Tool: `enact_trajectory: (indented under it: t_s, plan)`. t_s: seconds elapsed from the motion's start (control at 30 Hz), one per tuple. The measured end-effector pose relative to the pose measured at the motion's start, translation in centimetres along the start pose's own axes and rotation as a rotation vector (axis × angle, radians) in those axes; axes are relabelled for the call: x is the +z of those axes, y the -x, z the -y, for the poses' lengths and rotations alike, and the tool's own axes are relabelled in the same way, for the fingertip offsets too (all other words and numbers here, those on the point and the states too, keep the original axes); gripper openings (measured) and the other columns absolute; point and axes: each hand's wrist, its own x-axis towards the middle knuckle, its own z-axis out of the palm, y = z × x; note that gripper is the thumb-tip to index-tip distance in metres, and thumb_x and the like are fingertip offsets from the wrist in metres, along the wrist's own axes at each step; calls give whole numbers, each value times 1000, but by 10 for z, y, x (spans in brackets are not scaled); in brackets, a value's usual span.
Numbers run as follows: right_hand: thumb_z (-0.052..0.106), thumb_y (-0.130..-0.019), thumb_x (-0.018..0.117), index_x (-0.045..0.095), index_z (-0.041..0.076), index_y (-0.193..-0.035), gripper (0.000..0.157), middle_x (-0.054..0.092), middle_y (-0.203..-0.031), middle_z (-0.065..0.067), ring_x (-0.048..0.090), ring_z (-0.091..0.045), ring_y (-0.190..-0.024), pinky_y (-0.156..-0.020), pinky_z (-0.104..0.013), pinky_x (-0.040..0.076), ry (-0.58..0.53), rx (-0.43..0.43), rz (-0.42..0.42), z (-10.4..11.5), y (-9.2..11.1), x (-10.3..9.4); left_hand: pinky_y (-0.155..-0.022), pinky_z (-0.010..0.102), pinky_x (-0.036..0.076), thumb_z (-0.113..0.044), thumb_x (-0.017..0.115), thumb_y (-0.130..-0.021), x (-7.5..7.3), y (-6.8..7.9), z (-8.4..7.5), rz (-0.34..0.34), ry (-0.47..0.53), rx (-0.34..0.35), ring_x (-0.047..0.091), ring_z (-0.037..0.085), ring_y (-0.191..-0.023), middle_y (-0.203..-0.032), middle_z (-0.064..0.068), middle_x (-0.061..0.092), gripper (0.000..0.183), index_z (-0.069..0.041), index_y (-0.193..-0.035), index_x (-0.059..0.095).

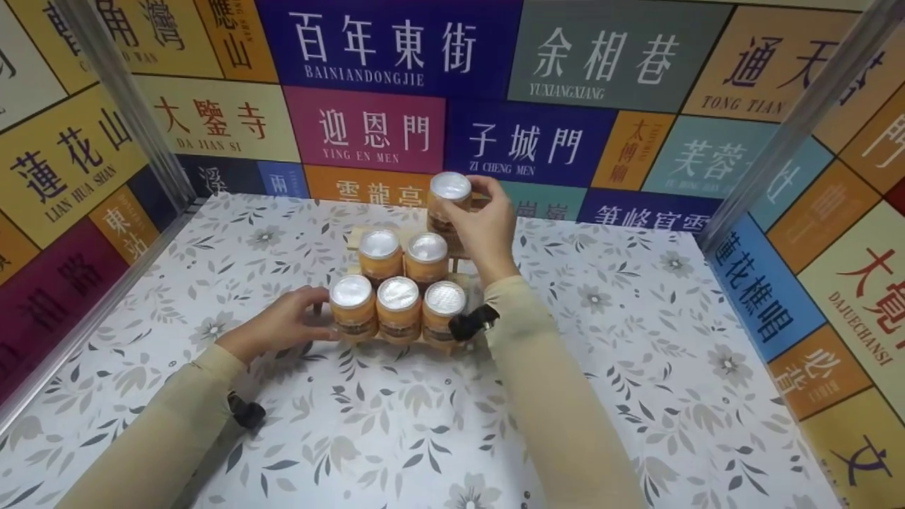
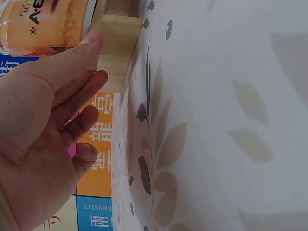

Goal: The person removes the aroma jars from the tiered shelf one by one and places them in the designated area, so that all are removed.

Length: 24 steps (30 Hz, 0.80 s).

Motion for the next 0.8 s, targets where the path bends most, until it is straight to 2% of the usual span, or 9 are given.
enact_trajectory:
  t_s: [0.23,0.47,0.8]
  plan:
    - [18,-84,86,66,13,-127,47,65,-128,-3,60,-16,-107,-84,-26,49,-5,-21,-53,-6,5,-33,-97,43,48,-26,90,-81,-1,0,2,8,-3,-21,59,23,-110,-124,0,69,54,-15,-129,70]
    - [24,-86,85,63,15,-129,50,63,-129,0,59,-15,-113,-91,-31,47,26,4,-76,-17,13,-57,-100,43,48,-25,91,-79,-1,3,3,3,13,-45,58,25,-113,-126,0,68,56,-16,-130,69]
    - [20,-87,82,61,13,-134,52,60,-133,-2,59,-17,-116,-92,-30,50,93,84,-61,-45,19,-80,-100,45,48,-27,88,-82,1,3,1,4,-55,34,58,24,-113,-125,1,70,52,-13,-129,69]
